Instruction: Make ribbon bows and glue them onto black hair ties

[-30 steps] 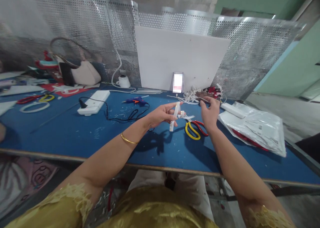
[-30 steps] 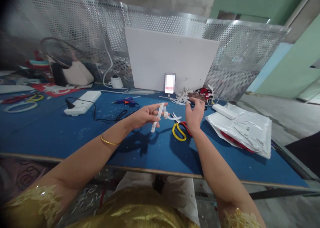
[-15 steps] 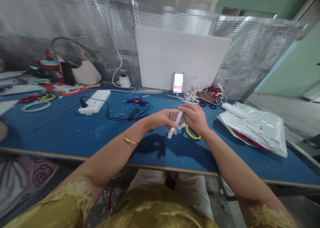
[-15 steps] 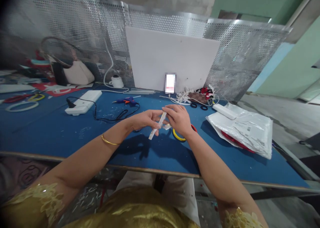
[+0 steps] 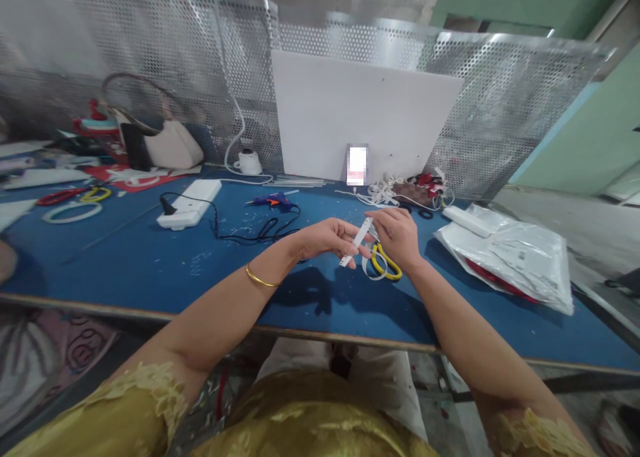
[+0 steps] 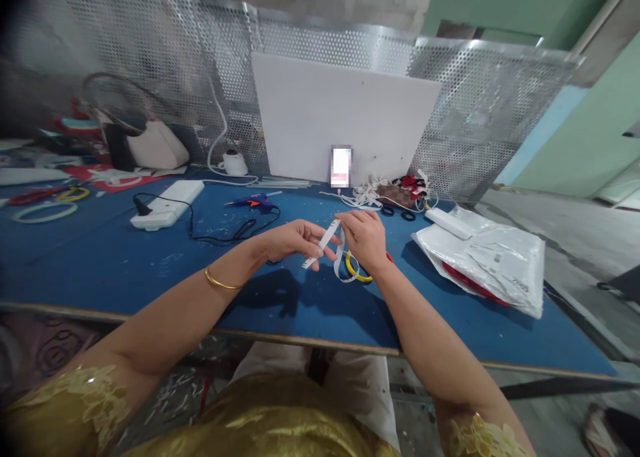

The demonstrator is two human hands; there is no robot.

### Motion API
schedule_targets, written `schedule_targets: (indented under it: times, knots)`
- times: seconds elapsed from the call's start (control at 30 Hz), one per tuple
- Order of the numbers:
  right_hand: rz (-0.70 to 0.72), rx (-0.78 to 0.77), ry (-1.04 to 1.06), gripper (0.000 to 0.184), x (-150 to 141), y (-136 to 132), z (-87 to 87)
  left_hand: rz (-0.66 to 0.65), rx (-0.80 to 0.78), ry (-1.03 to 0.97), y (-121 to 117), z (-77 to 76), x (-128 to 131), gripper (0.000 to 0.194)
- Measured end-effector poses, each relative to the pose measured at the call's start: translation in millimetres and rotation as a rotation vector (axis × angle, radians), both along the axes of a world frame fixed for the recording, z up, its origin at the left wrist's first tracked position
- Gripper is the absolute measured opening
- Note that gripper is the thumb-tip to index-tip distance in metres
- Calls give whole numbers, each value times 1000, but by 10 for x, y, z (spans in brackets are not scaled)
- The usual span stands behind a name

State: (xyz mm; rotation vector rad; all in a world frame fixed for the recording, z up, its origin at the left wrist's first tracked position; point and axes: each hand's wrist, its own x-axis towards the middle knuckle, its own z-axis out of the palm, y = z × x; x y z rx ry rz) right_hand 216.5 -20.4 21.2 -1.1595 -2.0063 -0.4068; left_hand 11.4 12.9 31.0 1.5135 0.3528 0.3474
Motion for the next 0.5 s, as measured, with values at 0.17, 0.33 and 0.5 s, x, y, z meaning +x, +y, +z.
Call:
schedule_targets:
  times: [0.17,0.33,0.5]
  knots:
    - [19,-58,37,27,-15,5,-10,-19,3,-22,-17,17,-3,64]
    - [94,-184,238,23,-58,-10,-36,3,27,-74,-5,36,-18,73]
    - [171,-301,430,22,-117,-33,-49,10,26,-102,-11,50,-22,78]
